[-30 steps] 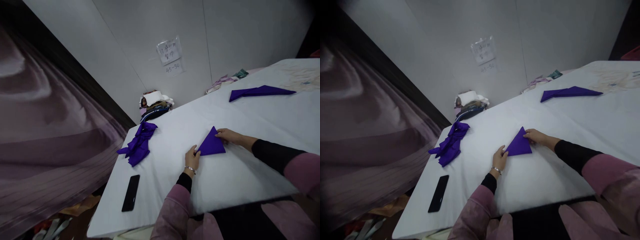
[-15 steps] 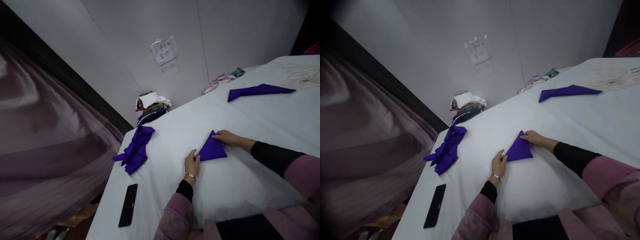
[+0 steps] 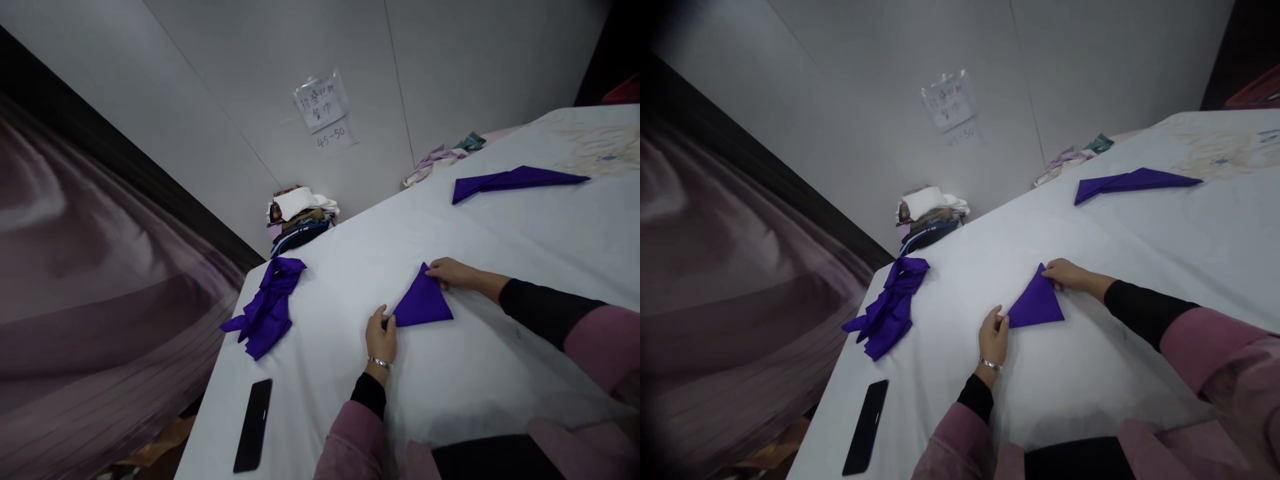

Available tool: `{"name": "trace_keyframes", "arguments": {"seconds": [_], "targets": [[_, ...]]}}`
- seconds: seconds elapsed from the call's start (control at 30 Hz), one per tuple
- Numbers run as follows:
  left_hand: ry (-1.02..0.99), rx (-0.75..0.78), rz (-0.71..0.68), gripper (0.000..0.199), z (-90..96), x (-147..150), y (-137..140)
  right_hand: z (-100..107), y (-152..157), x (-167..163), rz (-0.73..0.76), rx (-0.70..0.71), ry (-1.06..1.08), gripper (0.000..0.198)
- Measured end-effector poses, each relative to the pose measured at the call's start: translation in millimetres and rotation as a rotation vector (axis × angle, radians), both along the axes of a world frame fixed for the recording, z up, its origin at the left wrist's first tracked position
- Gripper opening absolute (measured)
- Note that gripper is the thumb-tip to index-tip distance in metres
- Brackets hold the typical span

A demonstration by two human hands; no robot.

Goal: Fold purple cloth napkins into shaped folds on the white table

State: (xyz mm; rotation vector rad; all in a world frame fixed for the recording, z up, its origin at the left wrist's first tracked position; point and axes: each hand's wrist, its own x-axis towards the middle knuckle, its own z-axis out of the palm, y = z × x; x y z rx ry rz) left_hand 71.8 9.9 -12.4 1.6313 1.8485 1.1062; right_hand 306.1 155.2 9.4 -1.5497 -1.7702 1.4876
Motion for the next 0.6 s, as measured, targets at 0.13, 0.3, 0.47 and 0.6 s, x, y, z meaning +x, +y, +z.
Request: {"name": "trace_keyframes", "arguments": {"seconds": [0.13, 0.3, 0.47, 0.6], "targets": [[0.081, 0.019, 0.015, 0.03, 0.4, 0, -1, 4, 3, 0, 0.047, -0.007, -0.056, 0.024], [0.104, 0.021, 0.02, 0.03, 0.7, 0, -2, 1, 7, 0, 0.102, 0.007, -0.128, 0.026], [0.111, 0.021, 0.024, 0.03, -0.6, 0, -2, -1, 13, -1, 0.144, 0.053, -0.186, 0.03], [0.106, 0.017, 0.016, 0.03, -0.8, 0, -2, -1, 16, 1, 0.174, 0.099, -0.242, 0.032]]}}
